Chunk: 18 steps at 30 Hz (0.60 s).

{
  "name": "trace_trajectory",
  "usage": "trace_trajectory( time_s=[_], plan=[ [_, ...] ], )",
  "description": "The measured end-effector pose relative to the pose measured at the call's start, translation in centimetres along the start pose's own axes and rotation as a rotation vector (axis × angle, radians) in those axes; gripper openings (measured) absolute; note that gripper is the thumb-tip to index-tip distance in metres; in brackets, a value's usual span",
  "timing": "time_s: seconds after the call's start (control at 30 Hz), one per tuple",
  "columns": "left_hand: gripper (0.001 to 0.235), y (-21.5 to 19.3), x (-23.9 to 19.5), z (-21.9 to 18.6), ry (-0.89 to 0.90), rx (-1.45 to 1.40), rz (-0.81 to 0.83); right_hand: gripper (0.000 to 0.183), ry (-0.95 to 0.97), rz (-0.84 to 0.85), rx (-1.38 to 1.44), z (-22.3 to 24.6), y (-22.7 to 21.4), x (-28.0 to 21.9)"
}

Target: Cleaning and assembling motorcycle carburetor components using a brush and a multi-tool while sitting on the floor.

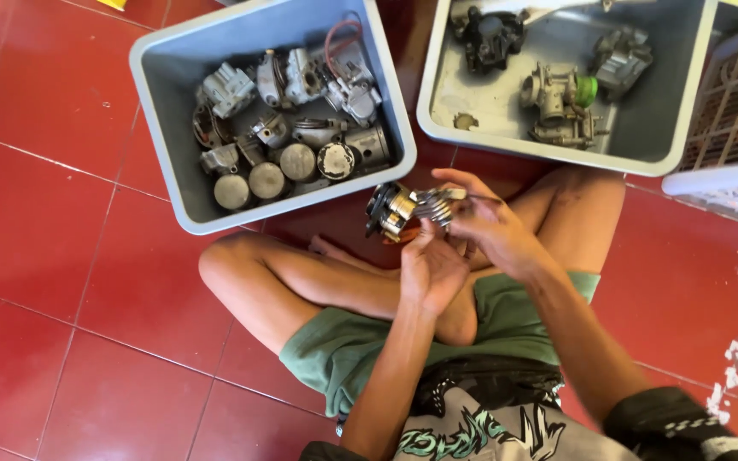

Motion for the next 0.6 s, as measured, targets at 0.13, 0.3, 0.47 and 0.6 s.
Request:
trace_trajectory(
  time_s=[0.13, 0.3, 0.47, 0.6],
  plan=[
    [0.013, 2.8, -2.2, 1.6, -0.052, 0.042, -0.105, 0.083, -0.318, -0.159, -0.035, -2.8, -2.7, -0.8],
    [0.015, -2.2, -4.5, 4.1, -0.001, 0.353, -0.099, 0.041, -0.41, -0.347, 0.2, -5.4, -5.6, -0.9],
    [0.02, 0.2, -7.6, -6.1, 0.974, 1.392, -0.005, 0.042, -0.253, -0.333, 0.217, -6.0, -8.7, -0.9],
    [0.081, -0.9, -3.9, -13.3, 1.043, 1.487, -0.233, 0.054, -0.083, -0.575, -0.193, -3.8, -5.7, -2.6]
  ],
)
Point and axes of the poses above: each hand's wrist, its own x-axis towards the middle knuckle, its own y-axis out of the palm, z = x × y, the point moved 6 cm from there along x, towards the middle knuckle, and after that the axes turned 10 degrees about -x, right-handed, at the moved point
